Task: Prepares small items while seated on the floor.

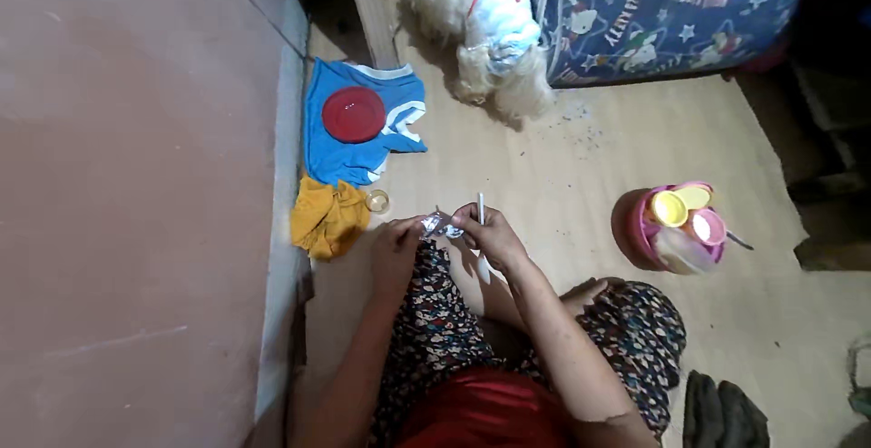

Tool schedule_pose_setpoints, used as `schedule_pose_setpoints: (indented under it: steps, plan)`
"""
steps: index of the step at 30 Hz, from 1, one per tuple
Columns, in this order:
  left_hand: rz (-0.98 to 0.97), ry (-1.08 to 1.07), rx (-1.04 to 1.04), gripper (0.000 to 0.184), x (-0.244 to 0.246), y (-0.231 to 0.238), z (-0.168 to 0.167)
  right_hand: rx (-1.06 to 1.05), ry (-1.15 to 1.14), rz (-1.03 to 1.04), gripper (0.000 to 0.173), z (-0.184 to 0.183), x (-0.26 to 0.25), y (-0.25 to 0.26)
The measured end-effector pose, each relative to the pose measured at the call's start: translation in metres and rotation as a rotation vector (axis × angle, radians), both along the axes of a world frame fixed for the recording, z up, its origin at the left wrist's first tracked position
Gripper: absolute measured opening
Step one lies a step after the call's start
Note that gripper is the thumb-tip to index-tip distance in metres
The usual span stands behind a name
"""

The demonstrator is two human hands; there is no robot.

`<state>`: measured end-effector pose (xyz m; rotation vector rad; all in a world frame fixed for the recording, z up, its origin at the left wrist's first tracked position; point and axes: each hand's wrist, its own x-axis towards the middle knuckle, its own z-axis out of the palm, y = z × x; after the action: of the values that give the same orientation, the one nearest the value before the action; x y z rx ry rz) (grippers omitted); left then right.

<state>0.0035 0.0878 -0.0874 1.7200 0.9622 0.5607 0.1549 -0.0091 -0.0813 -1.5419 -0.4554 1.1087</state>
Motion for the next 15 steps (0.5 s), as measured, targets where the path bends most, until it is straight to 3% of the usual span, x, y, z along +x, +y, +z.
schedule_pose_setpoints:
  steps: [5,10,15]
  plan:
    - [0.078,0.076,-0.093,0.022,0.017,-0.029,-0.006,0.101,0.029,-0.242,0.005,-0.003,-0.006,-0.029]
    - [0.157,-0.009,-0.217,0.022,0.039,-0.062,-0.003,0.141,-0.433,-0.343,0.011,-0.009,-0.033,-0.035]
    - [0.198,-0.227,-0.452,0.025,0.043,-0.077,-0.003,0.235,-0.52,-0.338,0.009,-0.024,-0.037,-0.04]
